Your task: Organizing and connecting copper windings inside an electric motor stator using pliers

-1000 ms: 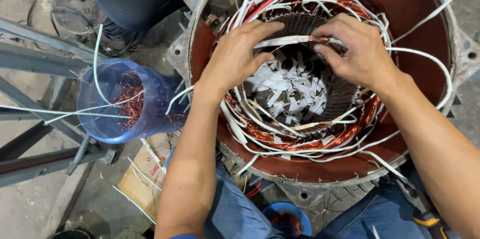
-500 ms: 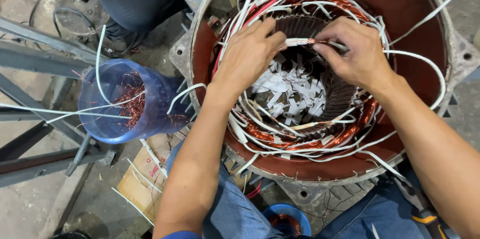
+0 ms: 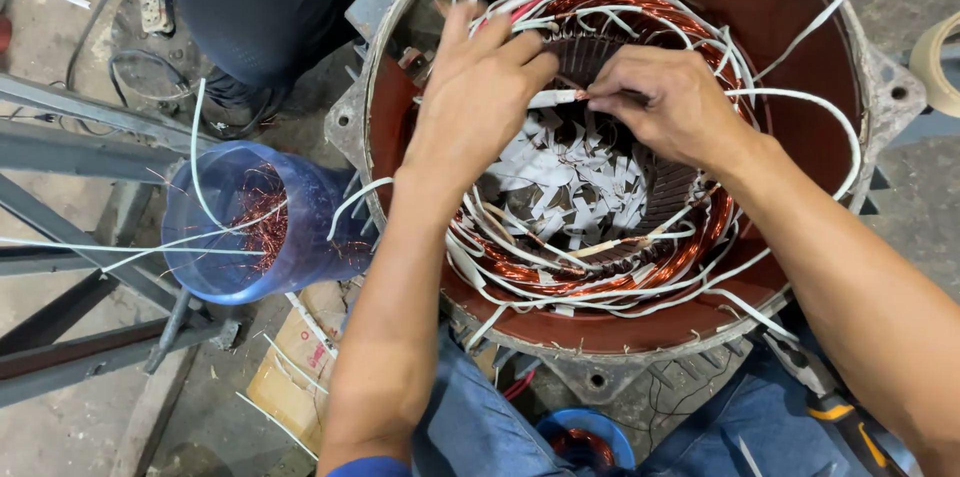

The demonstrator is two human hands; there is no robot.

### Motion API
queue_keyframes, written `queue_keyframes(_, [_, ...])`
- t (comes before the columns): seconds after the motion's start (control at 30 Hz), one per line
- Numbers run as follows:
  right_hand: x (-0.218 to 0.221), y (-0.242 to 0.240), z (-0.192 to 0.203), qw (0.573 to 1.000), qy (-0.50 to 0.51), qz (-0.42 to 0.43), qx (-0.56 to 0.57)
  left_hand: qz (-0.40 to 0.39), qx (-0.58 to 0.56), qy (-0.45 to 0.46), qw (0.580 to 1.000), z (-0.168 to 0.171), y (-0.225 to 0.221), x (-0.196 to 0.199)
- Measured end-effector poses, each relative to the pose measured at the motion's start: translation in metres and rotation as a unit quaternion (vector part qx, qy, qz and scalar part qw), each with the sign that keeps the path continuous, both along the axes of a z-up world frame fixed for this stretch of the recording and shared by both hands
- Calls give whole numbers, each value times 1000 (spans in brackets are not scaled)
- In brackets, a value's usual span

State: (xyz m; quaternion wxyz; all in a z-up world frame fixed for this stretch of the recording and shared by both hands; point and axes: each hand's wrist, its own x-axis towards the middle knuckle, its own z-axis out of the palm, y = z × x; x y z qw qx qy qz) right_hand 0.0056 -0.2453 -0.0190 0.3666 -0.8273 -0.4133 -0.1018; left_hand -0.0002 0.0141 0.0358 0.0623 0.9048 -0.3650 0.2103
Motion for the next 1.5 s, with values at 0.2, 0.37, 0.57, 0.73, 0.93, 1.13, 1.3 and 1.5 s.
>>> queue_keyframes(0.2, [0,-10,-2,998,21,-50,-11,20,-77,-44,996,15,-5,-33])
queue_keyframes(0.37, [3,-12,-2,997,7,-67,-34,135,-294,115,939,-12,-1,-67])
queue_keyframes(0.57, [3,-14,-8,996,4,-68,-65,86,-478,329,810,-76,-28,-9])
queue_keyframes(0.73, [2,-13,-8,997,-33,-51,-48,69,-498,358,787,-61,-38,-5])
queue_keyframes(0.93, [-1,-13,-3,998,13,-58,-31,22,-455,251,854,-65,-44,-4])
queue_keyframes(1.13, [-7,-10,-6,996,3,-63,-59,23,-399,239,885,-62,-44,1])
queue_keyframes(1.3, [-6,-12,2,991,-46,-69,-108,-46,-397,323,858,-58,-34,43])
queue_keyframes(1.5, [1,-20,-15,986,-90,-59,-130,8,-441,664,604,-55,-32,70])
